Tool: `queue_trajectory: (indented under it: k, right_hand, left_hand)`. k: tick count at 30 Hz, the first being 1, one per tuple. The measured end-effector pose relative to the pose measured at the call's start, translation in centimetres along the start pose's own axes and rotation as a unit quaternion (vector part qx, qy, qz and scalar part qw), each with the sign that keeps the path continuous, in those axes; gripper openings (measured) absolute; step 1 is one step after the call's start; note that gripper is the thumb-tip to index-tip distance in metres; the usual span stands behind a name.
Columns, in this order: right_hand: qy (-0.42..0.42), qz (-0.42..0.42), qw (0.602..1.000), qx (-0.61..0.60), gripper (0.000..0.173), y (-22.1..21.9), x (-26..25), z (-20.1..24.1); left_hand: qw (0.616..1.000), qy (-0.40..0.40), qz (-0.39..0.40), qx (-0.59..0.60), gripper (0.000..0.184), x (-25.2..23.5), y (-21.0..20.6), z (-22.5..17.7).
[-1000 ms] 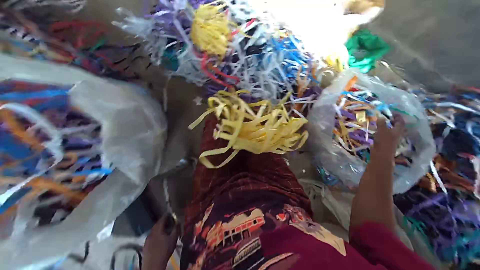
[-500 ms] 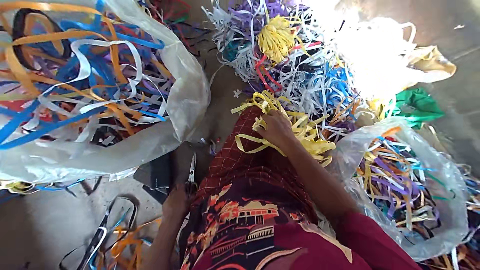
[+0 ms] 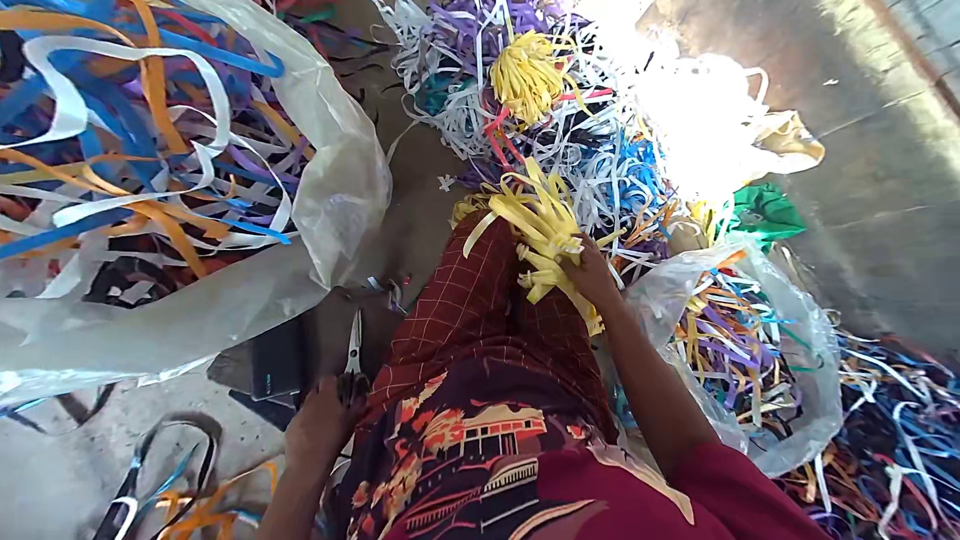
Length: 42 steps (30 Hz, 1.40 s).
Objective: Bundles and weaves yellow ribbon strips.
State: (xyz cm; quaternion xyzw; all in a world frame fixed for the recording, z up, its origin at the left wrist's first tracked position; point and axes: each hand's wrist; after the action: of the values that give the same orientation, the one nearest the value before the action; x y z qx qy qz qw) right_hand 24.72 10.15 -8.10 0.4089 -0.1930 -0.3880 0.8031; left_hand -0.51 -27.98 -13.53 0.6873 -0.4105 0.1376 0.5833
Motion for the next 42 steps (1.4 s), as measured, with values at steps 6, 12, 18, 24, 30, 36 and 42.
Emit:
queue_trajectory:
  k: [6,12,18,24,30,36,42]
  right_hand:
    - [-0.155,-0.074,0.965,-0.197,0.016,3.5,4.3,-4.0]
    - [-0.142,-0.135,0.932,-0.304,0.015,4.9,7.5,-5.9]
    - [-0.214,-0.159,0.913,-0.307,0.022,5.5,9.5,-7.8]
    - [-0.156,-0.177,0.926,-0.295,0.023,5.2,8.7,-5.8]
    - [-0.156,-0.183,0.924,-0.297,0.017,4.8,8.3,-6.0]
    - [-0.224,-0.122,0.966,-0.050,0.031,7.4,2.4,-6.4]
    - [-0.118,-0.126,0.983,0.054,0.039,15.7,-10.7,-8.3]
  left_hand:
    - [0.997,-0.051,0.061,0.014,0.049,-1.3,1.4,1.3]
    - [0.994,-0.066,0.069,-0.050,0.045,-1.8,3.9,-0.8]
    - [0.849,-0.504,-0.081,0.134,0.047,0.0,4.3,-14.1]
    - [0.705,-0.696,0.117,0.070,0.079,-1.7,-4.3,-31.7]
    - [0.685,-0.718,0.095,0.086,0.047,-2.7,-8.1,-37.1]
    - [0.755,-0.638,0.148,0.023,0.042,-2.6,-5.3,-40.8]
    - [0.829,-0.549,0.103,-0.011,0.058,-6.2,2.6,-51.7]
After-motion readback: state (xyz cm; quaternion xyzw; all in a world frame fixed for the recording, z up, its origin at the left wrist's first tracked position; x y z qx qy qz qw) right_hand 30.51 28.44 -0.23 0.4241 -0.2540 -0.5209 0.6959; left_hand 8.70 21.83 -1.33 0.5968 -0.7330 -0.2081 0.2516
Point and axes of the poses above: each hand's wrist, its own x-axis away from the middle knuckle, its own y-axis out of the back of the hand, z = x × y, and after that the axes turned 10 degrees about x, right-handed
